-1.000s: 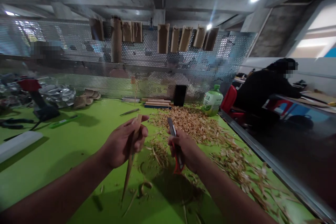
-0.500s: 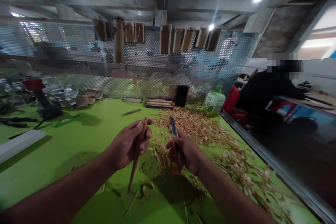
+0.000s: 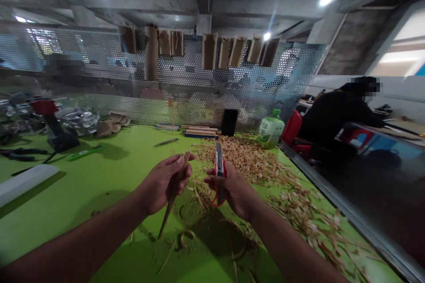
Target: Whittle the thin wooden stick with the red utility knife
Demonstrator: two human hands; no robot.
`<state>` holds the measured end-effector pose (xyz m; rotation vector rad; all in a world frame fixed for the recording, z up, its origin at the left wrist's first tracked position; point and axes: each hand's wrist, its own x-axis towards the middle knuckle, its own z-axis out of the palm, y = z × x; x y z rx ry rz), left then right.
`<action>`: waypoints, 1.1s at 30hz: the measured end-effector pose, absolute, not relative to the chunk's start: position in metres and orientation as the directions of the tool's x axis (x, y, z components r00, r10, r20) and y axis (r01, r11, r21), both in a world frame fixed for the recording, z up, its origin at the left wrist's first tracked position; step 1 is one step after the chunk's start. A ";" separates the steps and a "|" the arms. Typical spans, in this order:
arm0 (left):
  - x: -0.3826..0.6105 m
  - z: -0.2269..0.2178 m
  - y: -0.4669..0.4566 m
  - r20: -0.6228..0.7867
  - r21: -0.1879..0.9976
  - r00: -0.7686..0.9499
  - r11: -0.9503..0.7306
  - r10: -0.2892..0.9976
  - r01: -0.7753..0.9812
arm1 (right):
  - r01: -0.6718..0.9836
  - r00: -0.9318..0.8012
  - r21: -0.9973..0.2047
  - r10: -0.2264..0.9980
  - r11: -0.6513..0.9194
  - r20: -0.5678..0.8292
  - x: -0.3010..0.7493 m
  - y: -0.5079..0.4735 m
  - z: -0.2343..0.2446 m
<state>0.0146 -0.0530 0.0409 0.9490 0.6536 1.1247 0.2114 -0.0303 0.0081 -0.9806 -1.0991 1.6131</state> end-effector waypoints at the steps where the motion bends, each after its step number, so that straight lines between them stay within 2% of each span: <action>1: 0.015 0.041 -0.053 0.019 0.886 0.324 0.134 0.946 -0.444 | -0.236 -0.254 -0.954 0.959 -0.185 -0.123 0.211 -0.030 0.008; 9: 0.015 0.038 -0.053 0.024 0.903 0.344 0.127 0.939 -0.410 | -0.172 -0.241 -0.973 0.964 -0.156 -0.112 0.208 -0.033 0.012; 13: 0.014 0.038 -0.054 0.013 0.910 0.357 0.136 0.934 -0.391 | -0.185 -0.225 -0.980 0.974 -0.075 -0.032 0.207 -0.038 0.015; 18: 0.014 0.038 -0.055 0.002 0.922 0.362 0.139 0.932 -0.361 | -0.098 -0.224 -0.995 0.974 0.010 0.032 0.209 -0.038 0.015; 28: 0.013 0.038 -0.056 0.017 0.935 0.314 0.097 0.949 -0.342 | -0.164 -0.201 -0.986 0.978 0.022 0.055 0.207 -0.043 0.018; 33: 0.012 0.039 -0.057 0.024 0.938 0.307 0.085 0.951 -0.335 | -0.103 -0.212 -0.994 0.975 0.041 0.062 0.207 -0.048 0.020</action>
